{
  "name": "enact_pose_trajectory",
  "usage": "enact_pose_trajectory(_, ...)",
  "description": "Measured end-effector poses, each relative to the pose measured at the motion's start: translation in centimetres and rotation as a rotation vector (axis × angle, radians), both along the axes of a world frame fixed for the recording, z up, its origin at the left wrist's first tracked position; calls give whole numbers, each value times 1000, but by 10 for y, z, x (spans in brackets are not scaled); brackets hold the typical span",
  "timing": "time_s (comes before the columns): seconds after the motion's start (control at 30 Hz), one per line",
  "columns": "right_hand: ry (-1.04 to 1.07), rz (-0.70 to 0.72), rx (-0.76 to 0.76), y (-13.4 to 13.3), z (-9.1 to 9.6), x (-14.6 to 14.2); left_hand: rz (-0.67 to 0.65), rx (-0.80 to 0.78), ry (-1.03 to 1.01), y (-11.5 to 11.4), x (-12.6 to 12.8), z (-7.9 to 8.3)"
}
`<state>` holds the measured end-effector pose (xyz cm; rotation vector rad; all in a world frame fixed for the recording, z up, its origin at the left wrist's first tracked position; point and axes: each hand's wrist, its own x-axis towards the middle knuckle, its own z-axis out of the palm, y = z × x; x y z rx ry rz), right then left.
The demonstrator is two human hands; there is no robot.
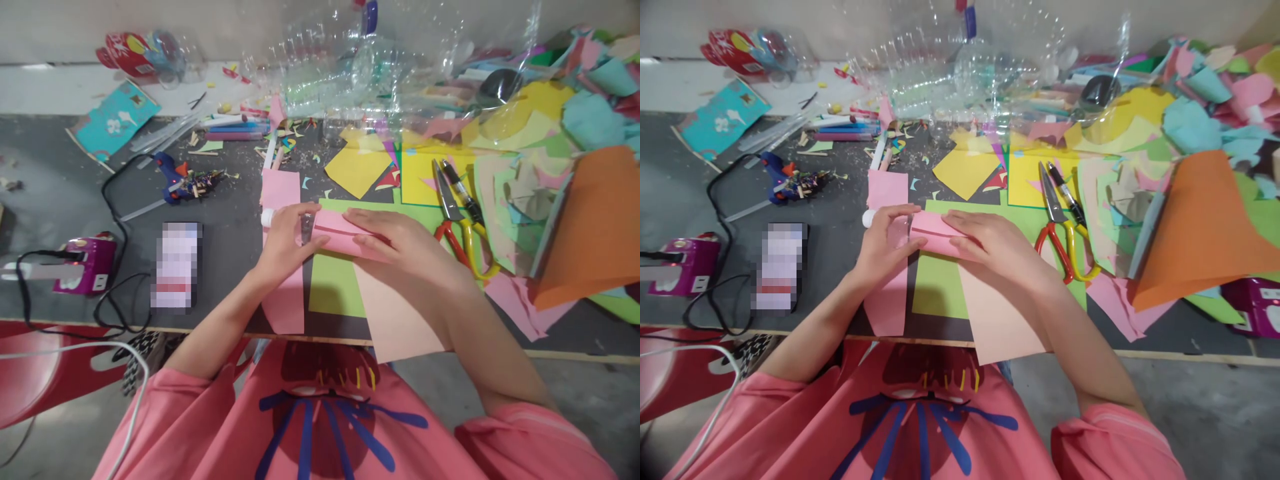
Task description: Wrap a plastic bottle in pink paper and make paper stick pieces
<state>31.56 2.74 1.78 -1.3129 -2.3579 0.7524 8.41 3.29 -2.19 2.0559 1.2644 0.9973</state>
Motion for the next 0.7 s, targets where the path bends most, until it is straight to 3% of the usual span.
enact_pose_trajectory(0.23, 39, 19, 121, 0, -7, 0, -3, -15, 5, -2, 4, 0)
enact_pose_trajectory(0.7, -232, 152, 238, -6, 4, -1, -52, 149, 151, 1, 5, -2)
